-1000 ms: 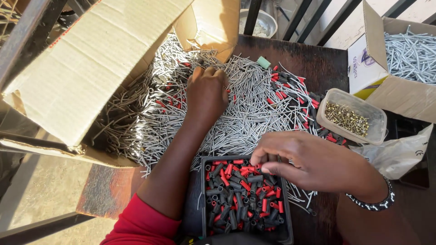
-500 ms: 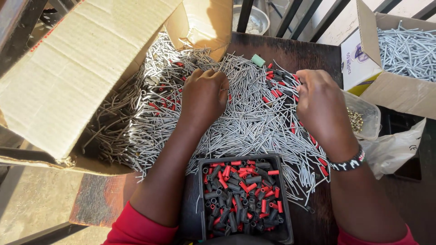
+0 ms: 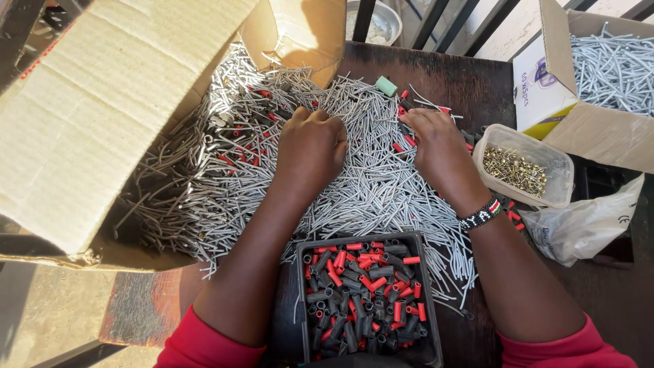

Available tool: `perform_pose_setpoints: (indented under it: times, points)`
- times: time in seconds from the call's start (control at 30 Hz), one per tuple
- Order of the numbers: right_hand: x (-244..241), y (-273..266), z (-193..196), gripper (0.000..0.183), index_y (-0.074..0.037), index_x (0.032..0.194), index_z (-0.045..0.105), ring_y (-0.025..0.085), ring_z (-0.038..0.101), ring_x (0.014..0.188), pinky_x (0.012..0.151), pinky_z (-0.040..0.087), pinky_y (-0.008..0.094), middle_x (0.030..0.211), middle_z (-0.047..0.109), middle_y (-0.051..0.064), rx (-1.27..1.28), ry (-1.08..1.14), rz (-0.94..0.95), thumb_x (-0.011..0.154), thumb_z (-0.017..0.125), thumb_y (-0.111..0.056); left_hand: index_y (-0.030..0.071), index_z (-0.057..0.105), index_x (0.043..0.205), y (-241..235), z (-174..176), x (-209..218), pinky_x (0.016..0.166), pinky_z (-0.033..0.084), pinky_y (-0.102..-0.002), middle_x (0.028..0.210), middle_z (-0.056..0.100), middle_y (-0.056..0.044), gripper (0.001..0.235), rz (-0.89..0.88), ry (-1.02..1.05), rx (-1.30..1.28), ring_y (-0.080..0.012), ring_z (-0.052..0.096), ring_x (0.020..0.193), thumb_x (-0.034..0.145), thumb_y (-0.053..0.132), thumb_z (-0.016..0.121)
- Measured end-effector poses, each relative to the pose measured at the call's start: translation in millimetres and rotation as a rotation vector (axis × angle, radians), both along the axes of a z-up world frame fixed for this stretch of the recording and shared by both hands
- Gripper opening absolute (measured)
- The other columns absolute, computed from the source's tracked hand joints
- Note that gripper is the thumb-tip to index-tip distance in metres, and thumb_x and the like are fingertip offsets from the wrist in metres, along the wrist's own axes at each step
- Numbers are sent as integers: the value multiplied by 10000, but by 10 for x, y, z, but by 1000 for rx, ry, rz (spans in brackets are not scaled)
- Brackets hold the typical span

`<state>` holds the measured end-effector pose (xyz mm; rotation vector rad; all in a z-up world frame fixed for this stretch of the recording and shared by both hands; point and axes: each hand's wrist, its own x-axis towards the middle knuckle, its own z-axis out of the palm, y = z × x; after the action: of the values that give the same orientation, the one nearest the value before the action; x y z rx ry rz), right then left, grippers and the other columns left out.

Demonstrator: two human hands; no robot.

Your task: Assembling small electrical connectors by inserting metal terminals into plastic sleeves

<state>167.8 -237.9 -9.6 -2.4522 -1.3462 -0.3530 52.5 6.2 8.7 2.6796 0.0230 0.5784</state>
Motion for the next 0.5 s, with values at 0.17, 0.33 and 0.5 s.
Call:
perform_pose_setpoints:
  times: [0.17, 0.33, 0.5]
  points:
    - [59, -62, -2, 344, -113, 1219, 708, 303, 645, 1186, 1017, 451, 428, 1149, 690, 85, 18, 109, -86, 917, 591, 5, 164, 714, 740, -1, -25, 21, 733, 535, -461, 773, 660, -85, 95, -10, -11, 3, -349, 646, 861, 750, 218, 791]
    - [12, -70, 122, 337, -135, 1206, 726, 332, 679, 1092, 968, 474, 436, 1098, 703, 92, 57, 251, -148, 891, 688, -21, 166, 707, 735, -5, -34, 24, 736, 531, -463, 768, 654, -83, 105, -26, -20, -6, -356, 642, 860, 753, 226, 791]
    - [-27, -88, 186, 266, -182, 1053, 764, 257, 675, 705, 665, 516, 380, 923, 727, 42, 79, 359, -268, 815, 796, -68, 168, 705, 732, -25, -9, 8, 739, 534, -458, 769, 652, -89, 116, -22, -39, -1, -355, 640, 859, 743, 222, 807]
